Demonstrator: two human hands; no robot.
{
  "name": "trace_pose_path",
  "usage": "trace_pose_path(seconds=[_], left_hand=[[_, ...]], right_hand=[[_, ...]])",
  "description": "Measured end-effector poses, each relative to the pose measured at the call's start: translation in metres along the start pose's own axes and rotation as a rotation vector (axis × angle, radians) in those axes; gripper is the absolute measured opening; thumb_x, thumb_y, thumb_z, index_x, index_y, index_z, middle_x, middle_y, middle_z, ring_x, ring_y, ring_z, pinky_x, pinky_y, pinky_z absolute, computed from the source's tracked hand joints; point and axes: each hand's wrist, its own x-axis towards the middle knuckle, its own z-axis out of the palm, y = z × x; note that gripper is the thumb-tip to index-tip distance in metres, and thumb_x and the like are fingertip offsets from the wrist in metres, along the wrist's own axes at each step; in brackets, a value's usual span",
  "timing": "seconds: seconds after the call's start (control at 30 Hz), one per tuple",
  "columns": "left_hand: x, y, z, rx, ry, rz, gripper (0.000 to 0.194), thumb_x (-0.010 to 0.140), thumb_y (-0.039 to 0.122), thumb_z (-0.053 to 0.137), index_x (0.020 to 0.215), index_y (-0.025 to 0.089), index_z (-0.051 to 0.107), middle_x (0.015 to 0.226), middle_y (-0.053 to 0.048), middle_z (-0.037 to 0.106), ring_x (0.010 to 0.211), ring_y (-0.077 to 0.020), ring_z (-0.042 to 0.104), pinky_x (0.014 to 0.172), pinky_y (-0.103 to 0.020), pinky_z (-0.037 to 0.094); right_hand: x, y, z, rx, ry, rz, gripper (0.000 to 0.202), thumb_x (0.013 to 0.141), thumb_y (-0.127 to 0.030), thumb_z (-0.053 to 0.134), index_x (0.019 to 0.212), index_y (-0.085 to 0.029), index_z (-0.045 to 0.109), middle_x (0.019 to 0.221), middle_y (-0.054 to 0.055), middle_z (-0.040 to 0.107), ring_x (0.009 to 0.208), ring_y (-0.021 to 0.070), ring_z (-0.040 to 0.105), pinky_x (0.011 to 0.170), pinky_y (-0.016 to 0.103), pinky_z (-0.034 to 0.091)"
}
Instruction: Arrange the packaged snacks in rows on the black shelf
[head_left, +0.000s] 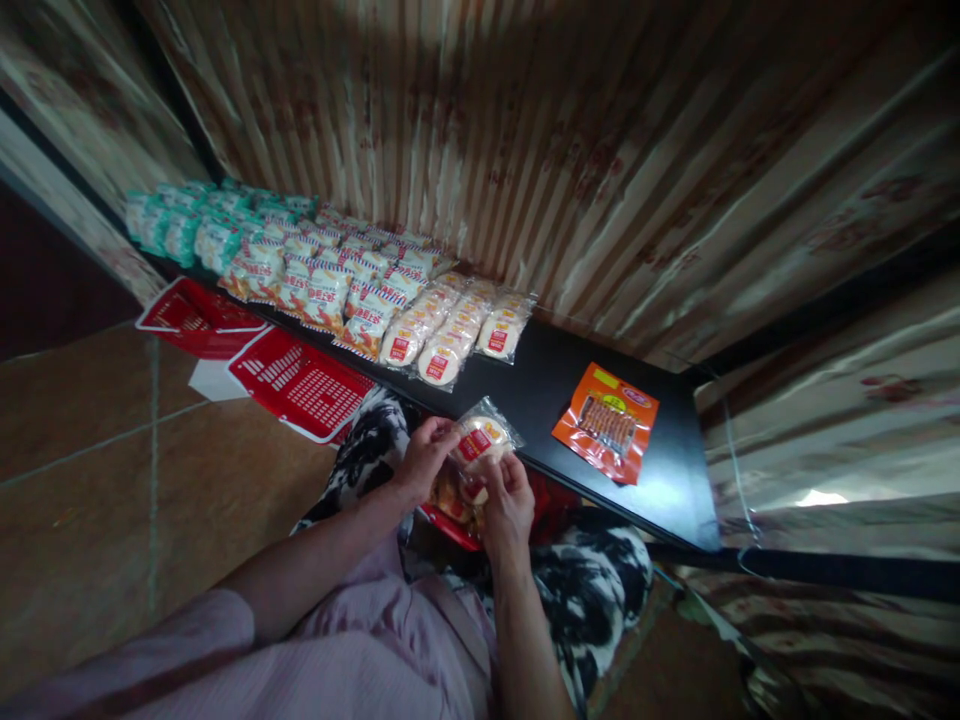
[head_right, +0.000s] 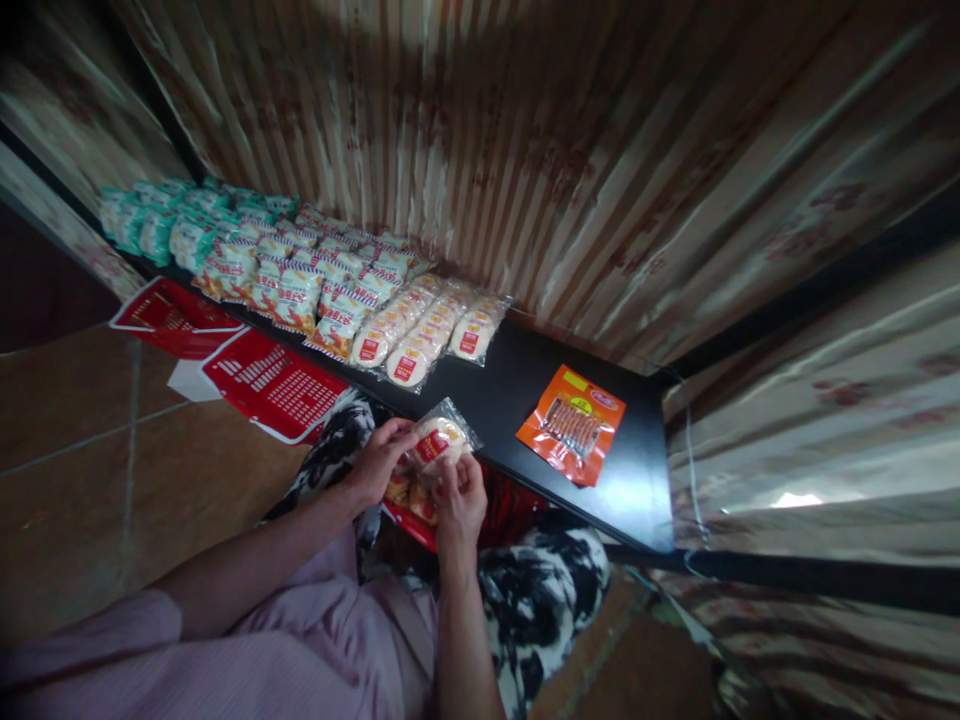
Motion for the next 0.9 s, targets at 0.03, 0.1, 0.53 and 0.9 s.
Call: trace_pose_path(seconds=[0.03,0.1,0.53,0.9], left_hand=[[0.000,0.000,0.000,0.031,-0.009,0.007,0.019,0.070,0.028,0.061,0.085,0.016,0.057,0.079,-0.001,0.061,0.069,-0.0116,0.057,0.062,-0.021,0.045],[0.002,0.001,0.001,0.088,-0.022,0.027,0.017,0.072,0.026,0.058,0.086,0.016,0.057,0.082,-0.002,0.062,0.074,-0.0126,0.058,0.065,-0.021,0.045],[0.028,0.005,0.015,0.233,-0.091,0.212,0.031,0.074,0.034,0.050,0.096,0.014,0.056,0.088,-0.006,0.065,0.073,-0.0161,0.061,0.057,-0.023,0.048],[0.048,0.008,0.029,0.307,-0.049,0.288,0.033,0.079,0.035,0.048,0.097,0.012,0.062,0.102,-0.011,0.066,0.095,-0.0213,0.061,0.081,-0.030,0.049]], right_hand=[[0.002,-0.001,-0.001,-0.012,0.015,-0.001,0.042,0.064,-0.046,0.070,0.095,-0.021,0.057,0.083,-0.002,0.067,0.068,0.0127,0.061,0.060,0.022,0.048],[0.007,-0.005,-0.002,-0.051,0.044,-0.005,0.049,0.062,-0.048,0.070,0.101,-0.021,0.055,0.085,-0.001,0.067,0.070,0.0147,0.062,0.063,0.024,0.049],[0.031,-0.034,0.002,-0.535,0.091,-0.221,0.058,0.071,-0.058,0.053,0.111,-0.017,0.060,0.104,0.009,0.068,0.095,0.0242,0.063,0.079,0.031,0.049],[0.054,-0.047,0.001,-0.686,0.085,-0.290,0.062,0.074,-0.060,0.047,0.114,-0.013,0.058,0.106,0.013,0.066,0.097,0.0273,0.061,0.082,0.035,0.047]])
